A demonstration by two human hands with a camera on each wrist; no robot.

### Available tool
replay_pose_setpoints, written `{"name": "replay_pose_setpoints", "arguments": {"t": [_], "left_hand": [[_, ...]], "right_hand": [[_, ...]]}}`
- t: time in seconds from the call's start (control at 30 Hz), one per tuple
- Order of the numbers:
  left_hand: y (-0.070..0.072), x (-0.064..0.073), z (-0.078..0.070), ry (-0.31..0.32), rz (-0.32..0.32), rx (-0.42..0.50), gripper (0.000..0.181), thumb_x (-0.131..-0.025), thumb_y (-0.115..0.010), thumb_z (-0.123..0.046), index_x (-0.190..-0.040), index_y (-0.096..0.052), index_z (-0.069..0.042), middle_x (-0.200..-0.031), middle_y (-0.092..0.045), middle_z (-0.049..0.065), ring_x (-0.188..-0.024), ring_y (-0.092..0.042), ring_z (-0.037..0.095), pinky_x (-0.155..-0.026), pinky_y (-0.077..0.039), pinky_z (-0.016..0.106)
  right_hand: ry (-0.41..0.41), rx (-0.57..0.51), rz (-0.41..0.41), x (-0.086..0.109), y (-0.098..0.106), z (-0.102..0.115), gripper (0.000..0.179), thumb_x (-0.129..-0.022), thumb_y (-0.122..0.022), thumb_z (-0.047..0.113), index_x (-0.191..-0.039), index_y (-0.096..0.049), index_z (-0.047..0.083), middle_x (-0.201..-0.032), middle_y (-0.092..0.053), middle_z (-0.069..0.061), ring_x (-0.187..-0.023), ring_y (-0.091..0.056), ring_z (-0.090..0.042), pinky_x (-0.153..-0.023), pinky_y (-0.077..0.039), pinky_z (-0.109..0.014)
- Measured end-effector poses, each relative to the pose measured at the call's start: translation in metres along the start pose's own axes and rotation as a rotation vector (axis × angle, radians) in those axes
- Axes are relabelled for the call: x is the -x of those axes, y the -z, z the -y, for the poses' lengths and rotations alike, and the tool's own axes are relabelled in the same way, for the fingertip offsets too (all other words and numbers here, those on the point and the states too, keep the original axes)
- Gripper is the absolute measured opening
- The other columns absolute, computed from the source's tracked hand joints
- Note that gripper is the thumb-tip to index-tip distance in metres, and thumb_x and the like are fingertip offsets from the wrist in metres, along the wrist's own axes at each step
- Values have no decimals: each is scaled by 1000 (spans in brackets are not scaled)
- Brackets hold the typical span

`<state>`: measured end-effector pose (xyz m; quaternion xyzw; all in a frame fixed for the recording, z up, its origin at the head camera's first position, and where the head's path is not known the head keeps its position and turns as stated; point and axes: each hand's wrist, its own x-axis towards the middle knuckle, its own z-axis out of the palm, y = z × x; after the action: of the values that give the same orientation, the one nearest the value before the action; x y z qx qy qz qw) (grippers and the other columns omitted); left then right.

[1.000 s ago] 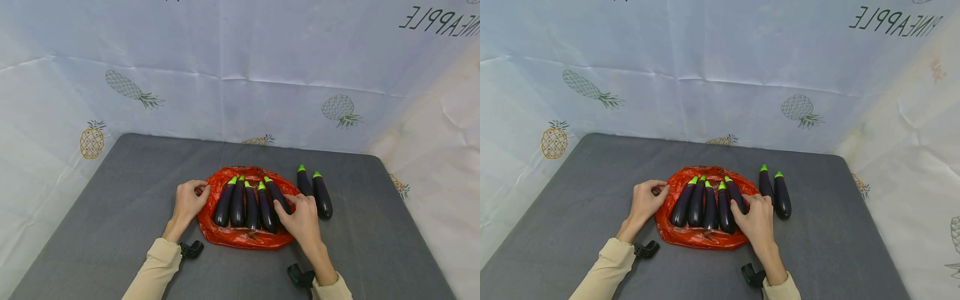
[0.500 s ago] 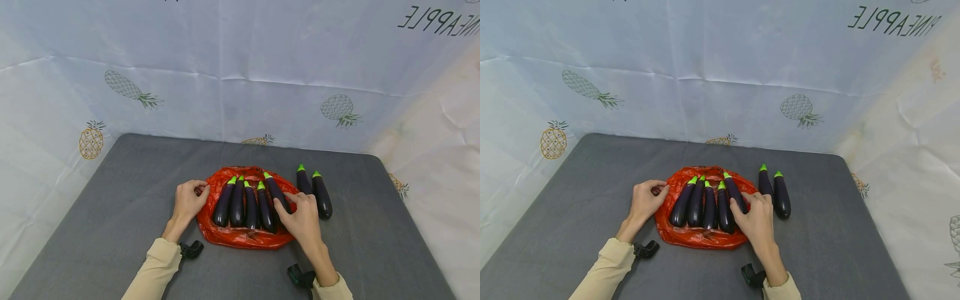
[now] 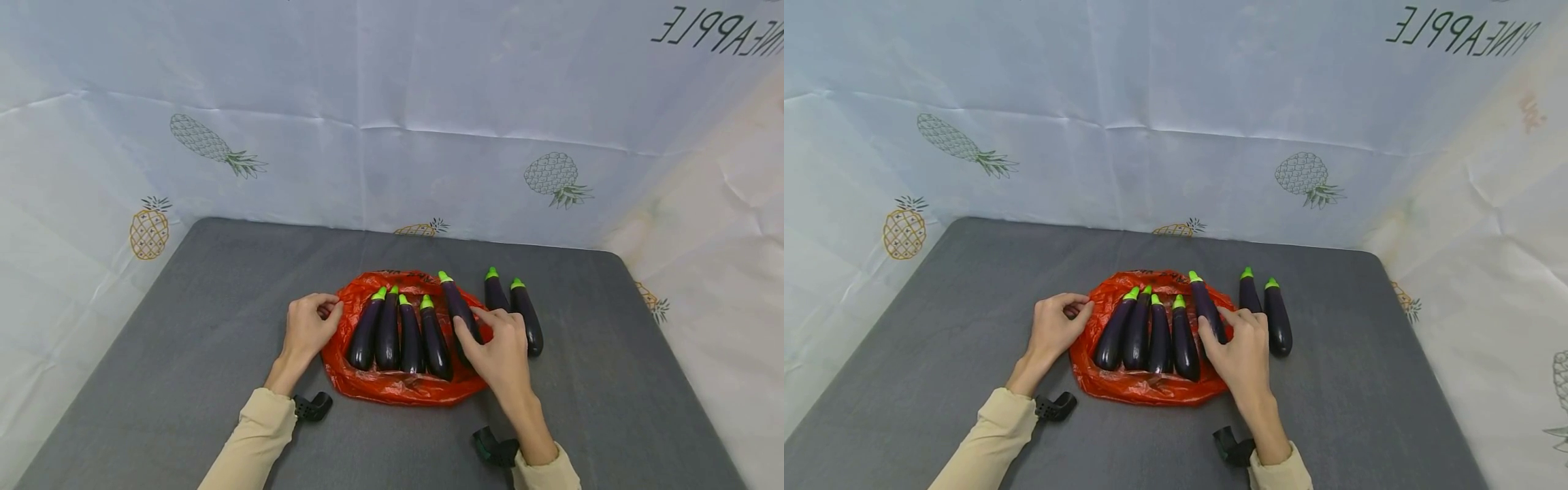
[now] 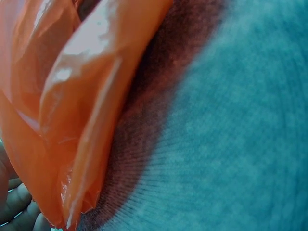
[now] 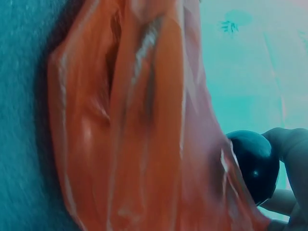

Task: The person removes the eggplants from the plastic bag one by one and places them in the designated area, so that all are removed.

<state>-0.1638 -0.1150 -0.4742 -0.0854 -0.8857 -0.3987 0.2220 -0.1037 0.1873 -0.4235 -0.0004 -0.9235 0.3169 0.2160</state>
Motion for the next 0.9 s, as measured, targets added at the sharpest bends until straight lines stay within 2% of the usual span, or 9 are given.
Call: {"name": "replay_pose_setpoints", "arguments": {"t": [0.17,0.4,0.9], "left_hand": [[0,0,0,-3,-2,-2,7,-84,-78,-5,-83,-78,2,-71,-73,13,-60,-66,20,-61,-58,38],[1,0,0,-2,0,2,7,-84,-77,-5,-83,-78,2,-71,-73,13,-60,-66,20,-61,-58,37],[0,0,-1,0,-2,5,7,-84,-77,-4,-83,-77,3,-71,-73,13,-60,-66,20,-61,-58,37]], "right_hand": [[-5,-2,-43,-4,6,-5,36,-83,-82,21,-109,-77,-4,-91,-73,-21,-87,-51,-33,-71,-39,-40],[-9,13,-91,-8,16,-13,35,-84,-81,19,-108,-77,-6,-86,-71,-23,-85,-53,-36,-74,-39,-43],[-45,27,-127,-12,28,-25,35,-87,-78,22,-108,-77,-6,-90,-70,-26,-86,-52,-39,-73,-36,-44]]}}
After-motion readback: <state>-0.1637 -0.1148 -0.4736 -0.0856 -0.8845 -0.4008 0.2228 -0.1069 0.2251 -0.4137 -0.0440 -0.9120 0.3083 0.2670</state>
